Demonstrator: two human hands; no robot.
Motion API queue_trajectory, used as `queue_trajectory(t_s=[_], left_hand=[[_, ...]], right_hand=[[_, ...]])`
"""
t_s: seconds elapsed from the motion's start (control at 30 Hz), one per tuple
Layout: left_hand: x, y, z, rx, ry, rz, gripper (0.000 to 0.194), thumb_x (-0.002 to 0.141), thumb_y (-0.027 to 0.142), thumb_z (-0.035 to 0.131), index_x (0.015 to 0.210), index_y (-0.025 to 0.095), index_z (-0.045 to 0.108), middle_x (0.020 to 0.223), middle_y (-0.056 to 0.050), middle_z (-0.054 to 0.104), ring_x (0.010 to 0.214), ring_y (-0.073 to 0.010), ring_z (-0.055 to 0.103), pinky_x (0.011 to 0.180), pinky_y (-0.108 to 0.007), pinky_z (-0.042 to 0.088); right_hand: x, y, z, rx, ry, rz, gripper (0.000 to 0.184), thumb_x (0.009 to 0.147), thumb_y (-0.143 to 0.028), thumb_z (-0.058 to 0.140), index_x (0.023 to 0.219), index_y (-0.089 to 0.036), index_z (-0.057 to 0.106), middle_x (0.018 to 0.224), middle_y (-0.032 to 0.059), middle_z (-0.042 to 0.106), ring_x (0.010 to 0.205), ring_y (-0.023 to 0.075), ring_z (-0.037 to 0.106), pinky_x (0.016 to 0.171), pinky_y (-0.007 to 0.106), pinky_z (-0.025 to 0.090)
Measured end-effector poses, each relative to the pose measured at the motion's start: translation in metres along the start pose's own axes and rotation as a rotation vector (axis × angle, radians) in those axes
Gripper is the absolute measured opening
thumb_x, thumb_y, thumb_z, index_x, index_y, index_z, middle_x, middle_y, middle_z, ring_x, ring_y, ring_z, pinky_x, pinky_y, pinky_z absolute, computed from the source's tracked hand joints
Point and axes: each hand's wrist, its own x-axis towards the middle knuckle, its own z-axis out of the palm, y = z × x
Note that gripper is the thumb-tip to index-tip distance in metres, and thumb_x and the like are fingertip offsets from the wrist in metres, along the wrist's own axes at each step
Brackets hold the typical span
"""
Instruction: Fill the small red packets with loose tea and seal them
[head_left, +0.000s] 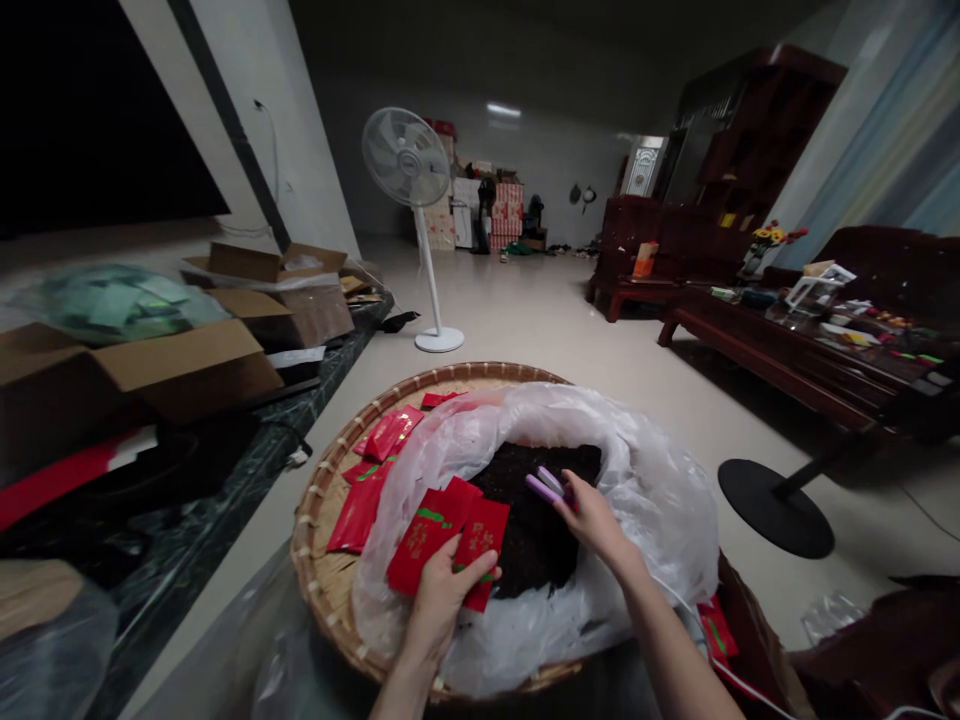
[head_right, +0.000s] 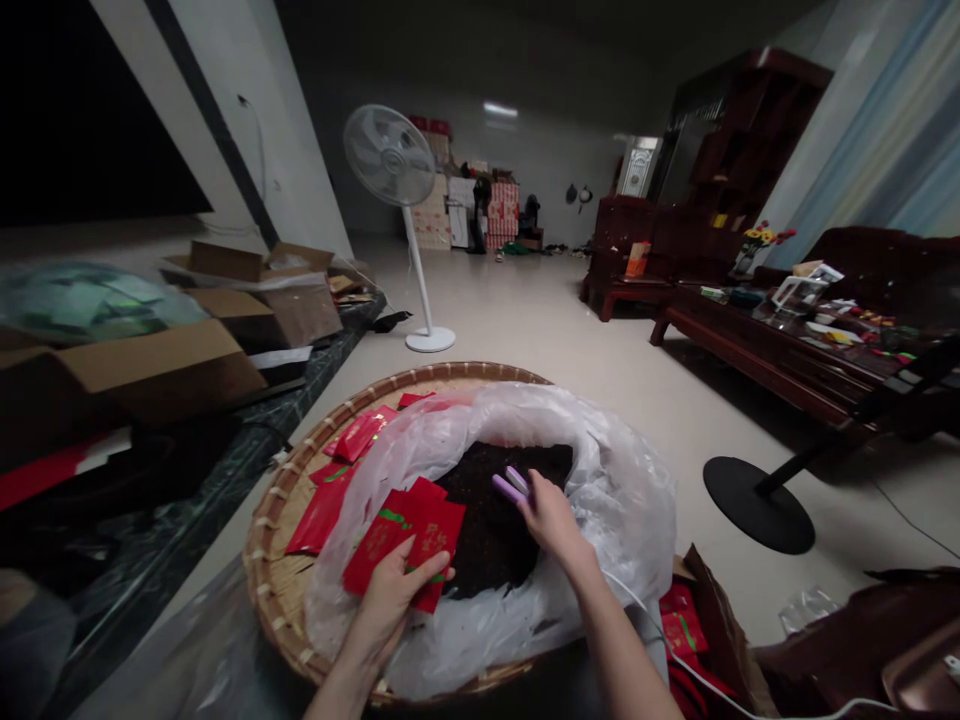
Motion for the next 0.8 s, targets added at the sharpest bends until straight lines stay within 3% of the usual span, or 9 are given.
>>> queue_trajectory(t_s=[0.1, 0.2, 0.3, 0.43, 0.57, 0.67, 0.8], left_hand=[[0.002, -0.002, 0.0, 0.02, 0.006, 0.015, 0.044, 0.047, 0.036, 0.084, 0.078, 0.014, 0.064, 0.063, -0.001, 0.068, 0.051, -0.0163, 0.065, 0.05, -0.023, 0.05], [0.003, -0.005, -0.001, 0.063, -0.002, 0.032, 0.045, 0.048, 0.037, 0.084, 0.081, 0.013, 0.064, 0.064, -0.002, 0.069, 0.052, -0.0171, 0.066, 0.05, -0.024, 0.051], [0.005, -0.009, -0.002, 0.123, -0.045, 0.052, 0.044, 0.05, 0.036, 0.083, 0.082, 0.013, 0.064, 0.064, -0.003, 0.07, 0.053, -0.0176, 0.066, 0.05, -0.024, 0.051], [0.006, -0.014, -0.005, 0.156, -0.089, 0.055, 0.041, 0.051, 0.038, 0.083, 0.077, 0.013, 0.064, 0.06, -0.003, 0.068, 0.052, -0.0187, 0.066, 0.049, -0.024, 0.051], [0.005, -0.013, -0.006, 0.175, -0.126, 0.043, 0.041, 0.051, 0.04, 0.082, 0.077, 0.013, 0.065, 0.062, -0.003, 0.069, 0.055, -0.0196, 0.067, 0.051, -0.024, 0.051], [0.004, -0.011, -0.005, 0.166, -0.133, 0.011, 0.046, 0.053, 0.049, 0.079, 0.079, 0.014, 0.066, 0.061, -0.003, 0.069, 0.052, -0.02, 0.066, 0.051, -0.026, 0.051], [0.006, -0.014, -0.005, 0.111, -0.078, 0.003, 0.05, 0.061, 0.061, 0.07, 0.077, 0.014, 0.065, 0.054, 0.0, 0.065, 0.047, -0.0198, 0.063, 0.048, -0.027, 0.049]], right_hand=[[-0.007, -0.009, -0.017, 0.44, -0.113, -0.001, 0.046, 0.083, -0.03, 0.056, 0.126, -0.018, 0.05, 0.11, 0.0101, 0.065, 0.091, 0.0221, 0.064, 0.073, 0.033, 0.052], [-0.017, -0.026, -0.024, 0.639, -0.299, 0.004, 0.05, 0.079, -0.034, 0.061, 0.126, -0.017, 0.051, 0.109, 0.0097, 0.065, 0.086, 0.0194, 0.064, 0.065, 0.028, 0.053], [-0.021, -0.04, -0.017, 0.637, -0.333, -0.043, 0.05, 0.076, -0.033, 0.065, 0.122, -0.015, 0.056, 0.106, 0.01, 0.067, 0.089, 0.0205, 0.064, 0.069, 0.028, 0.053], [-0.02, -0.05, -0.006, 0.581, -0.244, -0.103, 0.038, 0.079, -0.03, 0.063, 0.114, -0.018, 0.063, 0.104, 0.0076, 0.069, 0.092, 0.0221, 0.065, 0.077, 0.032, 0.053], [-0.019, -0.054, -0.008, 0.537, -0.195, -0.157, 0.03, 0.079, -0.027, 0.061, 0.107, -0.019, 0.067, 0.104, 0.0056, 0.07, 0.095, 0.0225, 0.064, 0.086, 0.034, 0.05], [-0.018, -0.052, -0.013, 0.557, -0.206, -0.107, 0.028, 0.079, -0.027, 0.061, 0.105, -0.018, 0.067, 0.101, 0.0056, 0.07, 0.091, 0.0221, 0.064, 0.077, 0.031, 0.052], [-0.016, -0.042, -0.017, 0.697, -0.329, 0.012, 0.042, 0.077, -0.034, 0.064, 0.114, -0.016, 0.06, 0.102, 0.0079, 0.068, 0.08, 0.0183, 0.064, 0.061, 0.025, 0.052]])
